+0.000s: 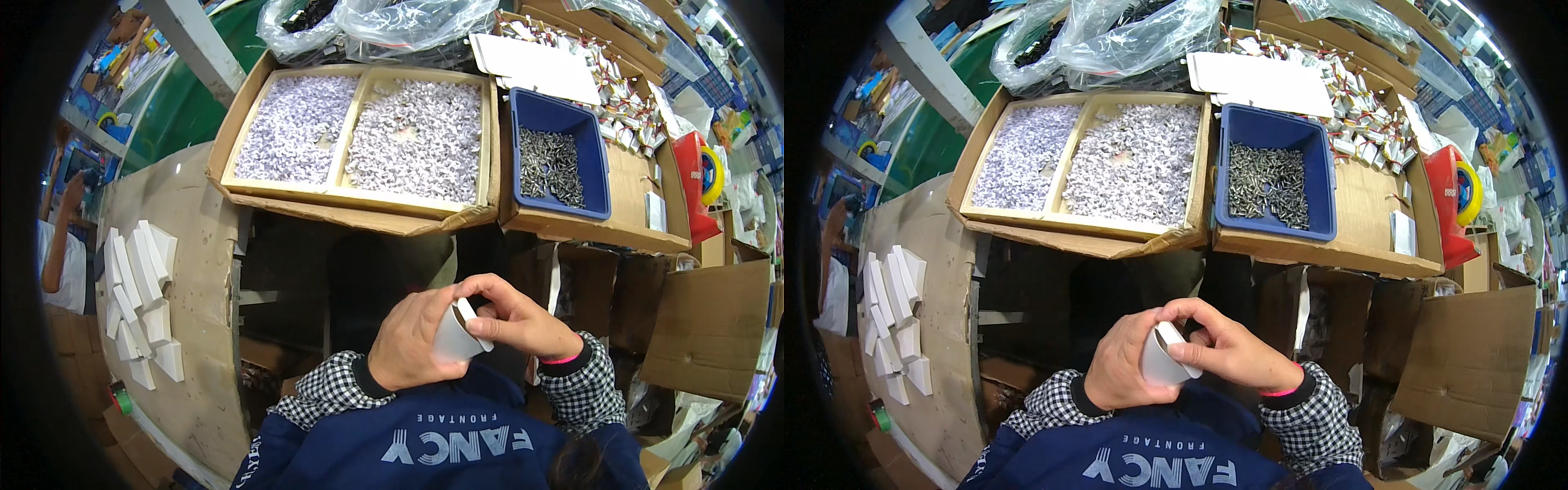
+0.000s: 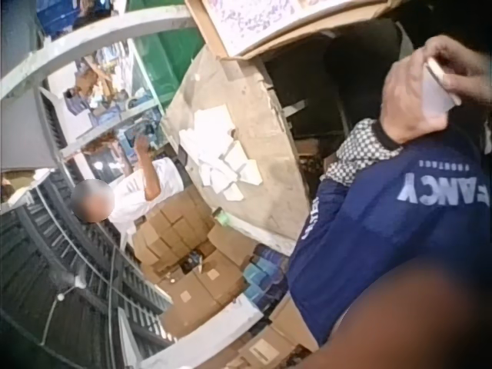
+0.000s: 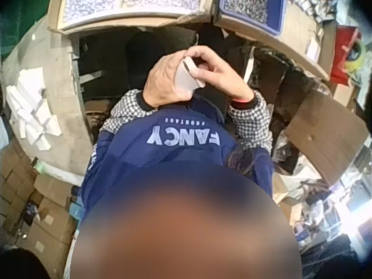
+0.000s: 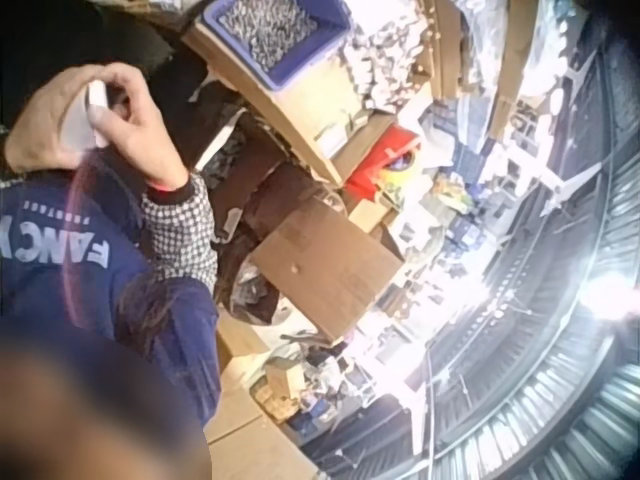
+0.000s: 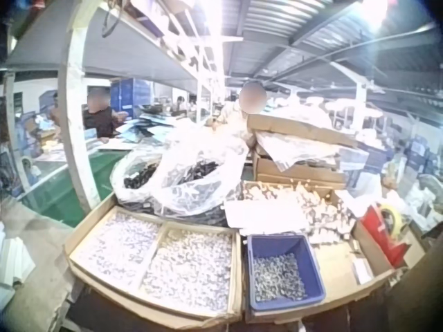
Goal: The person repeatedly picks small white rectangular components from a tray, folds them into a compact shape, and places them into a larger cardboard box. The process is continuous and repetitive throughout the clip.
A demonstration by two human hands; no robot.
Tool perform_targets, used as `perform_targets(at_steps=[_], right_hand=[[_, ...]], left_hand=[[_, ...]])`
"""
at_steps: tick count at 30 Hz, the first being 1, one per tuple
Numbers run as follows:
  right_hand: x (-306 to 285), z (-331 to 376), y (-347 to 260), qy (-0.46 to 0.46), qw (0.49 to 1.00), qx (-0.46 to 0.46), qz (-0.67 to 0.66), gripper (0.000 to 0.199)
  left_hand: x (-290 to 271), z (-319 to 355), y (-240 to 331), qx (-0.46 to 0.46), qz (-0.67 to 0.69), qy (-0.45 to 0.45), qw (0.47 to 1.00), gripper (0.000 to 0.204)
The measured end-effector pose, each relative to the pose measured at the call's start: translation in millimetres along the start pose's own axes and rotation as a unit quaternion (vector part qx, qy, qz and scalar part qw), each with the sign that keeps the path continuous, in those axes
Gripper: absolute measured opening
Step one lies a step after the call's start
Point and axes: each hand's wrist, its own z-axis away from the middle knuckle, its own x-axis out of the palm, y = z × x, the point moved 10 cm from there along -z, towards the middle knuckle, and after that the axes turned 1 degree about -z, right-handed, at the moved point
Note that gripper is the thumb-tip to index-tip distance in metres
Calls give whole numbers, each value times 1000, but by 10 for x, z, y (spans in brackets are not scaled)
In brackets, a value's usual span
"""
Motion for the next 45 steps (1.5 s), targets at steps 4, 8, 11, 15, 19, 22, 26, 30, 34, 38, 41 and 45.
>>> perform_targets(at_steps=[4,8,11,15,19,22,26,30,34,38,41,45], right_hand=[[19,-31,17,6,1000,-1,1,36],[19,-22,-1,10,999,4,40,35],[6,2,-33,25,999,7,47,34],[5,-9,-119,49,991,-19,123,33],[-9,-36,-169,74,989,-48,122,33],[-74,-29,-122,120,990,-47,63,32],[-61,59,-27,141,989,-39,9,29],[-74,182,69,172,984,-30,-23,28],[-114,213,124,169,985,-20,-30,28],[-130,234,176,175,983,-22,-45,25],[-103,293,-14,231,959,-163,33,23],[70,450,-237,270,871,-272,309,35]], left_hand=[[-75,2,5,10,-8,28,1000,91],[-54,13,-21,-9,5,11,1000,91],[-73,6,3,2,17,26,1000,91],[-88,-10,4,6,28,35,999,89],[-67,-29,32,28,-6,19,999,86],[-59,-29,-13,6,17,15,1000,84],[-69,-11,-94,-30,57,35,997,84],[-22,19,-113,-41,59,26,997,84],[1,32,-63,-16,36,26,999,84],[30,41,-82,-23,47,19,998,83],[41,62,-156,-64,70,23,995,83],[39,96,-213,-93,80,35,992,84]])
